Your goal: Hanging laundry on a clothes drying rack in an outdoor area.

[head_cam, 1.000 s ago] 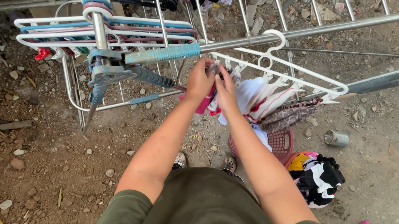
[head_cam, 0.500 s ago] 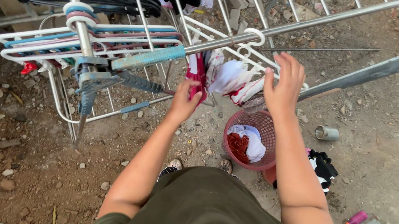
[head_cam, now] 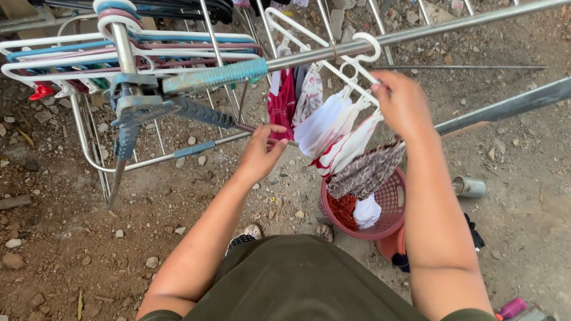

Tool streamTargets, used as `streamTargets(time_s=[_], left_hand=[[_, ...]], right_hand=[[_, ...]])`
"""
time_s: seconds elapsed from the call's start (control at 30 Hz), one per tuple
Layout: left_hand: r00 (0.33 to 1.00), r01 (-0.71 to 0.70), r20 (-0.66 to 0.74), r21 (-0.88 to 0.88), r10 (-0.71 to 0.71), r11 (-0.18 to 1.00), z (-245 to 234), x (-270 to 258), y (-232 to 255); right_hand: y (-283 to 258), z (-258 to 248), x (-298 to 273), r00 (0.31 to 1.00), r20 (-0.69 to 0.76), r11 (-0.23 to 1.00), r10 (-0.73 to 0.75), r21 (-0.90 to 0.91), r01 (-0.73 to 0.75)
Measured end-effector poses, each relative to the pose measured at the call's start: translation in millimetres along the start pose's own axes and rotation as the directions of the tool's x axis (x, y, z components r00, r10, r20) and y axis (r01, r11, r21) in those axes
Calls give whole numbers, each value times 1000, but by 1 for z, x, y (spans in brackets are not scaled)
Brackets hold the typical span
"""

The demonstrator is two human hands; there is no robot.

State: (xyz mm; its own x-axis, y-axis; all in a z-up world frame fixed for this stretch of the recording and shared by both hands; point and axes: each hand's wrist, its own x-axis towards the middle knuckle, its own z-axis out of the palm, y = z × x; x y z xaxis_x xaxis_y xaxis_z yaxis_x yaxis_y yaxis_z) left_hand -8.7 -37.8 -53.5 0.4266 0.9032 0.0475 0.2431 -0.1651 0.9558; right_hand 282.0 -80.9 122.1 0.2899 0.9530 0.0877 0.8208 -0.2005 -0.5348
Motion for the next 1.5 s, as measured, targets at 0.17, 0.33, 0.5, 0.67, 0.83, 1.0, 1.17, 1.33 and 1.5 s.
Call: streamTargets(time_s=[0.17,0.33,0.5,0.67,0.83,1.0,1.17,1.33,1.5], left_hand=[[998,47,50,-6,-47,999,-1,-5,5],[994,56,94,-20,-54,998,6,-5,2],[982,103,165,-79,-89,992,13,-10,2],[982,61,182,-97,-42,993,16,-11,-2],[978,77,200,-95,-56,993,18,-11,-2],[980,52,196,-145,-23,988,26,-6,-12],[979,70,198,-105,-48,992,31,-7,-2],[979,71,197,-128,-45,989,42,-4,-6],[977,90,204,-145,-59,985,46,3,-16]], right_hand=[[33,-7,8,998,-5,996,-70,55,70],[76,-13,19,970,240,936,-26,348,-61],[70,-19,11,969,232,932,-90,362,0],[46,-13,-7,999,17,971,-32,237,27],[18,-28,-29,963,-258,993,-79,68,99],[19,-40,-35,913,-408,999,-16,-34,2],[42,-64,-34,862,-506,998,24,-32,-47],[70,-50,-23,859,-510,994,54,-55,-95],[73,-29,-18,879,-414,970,235,44,-239]])
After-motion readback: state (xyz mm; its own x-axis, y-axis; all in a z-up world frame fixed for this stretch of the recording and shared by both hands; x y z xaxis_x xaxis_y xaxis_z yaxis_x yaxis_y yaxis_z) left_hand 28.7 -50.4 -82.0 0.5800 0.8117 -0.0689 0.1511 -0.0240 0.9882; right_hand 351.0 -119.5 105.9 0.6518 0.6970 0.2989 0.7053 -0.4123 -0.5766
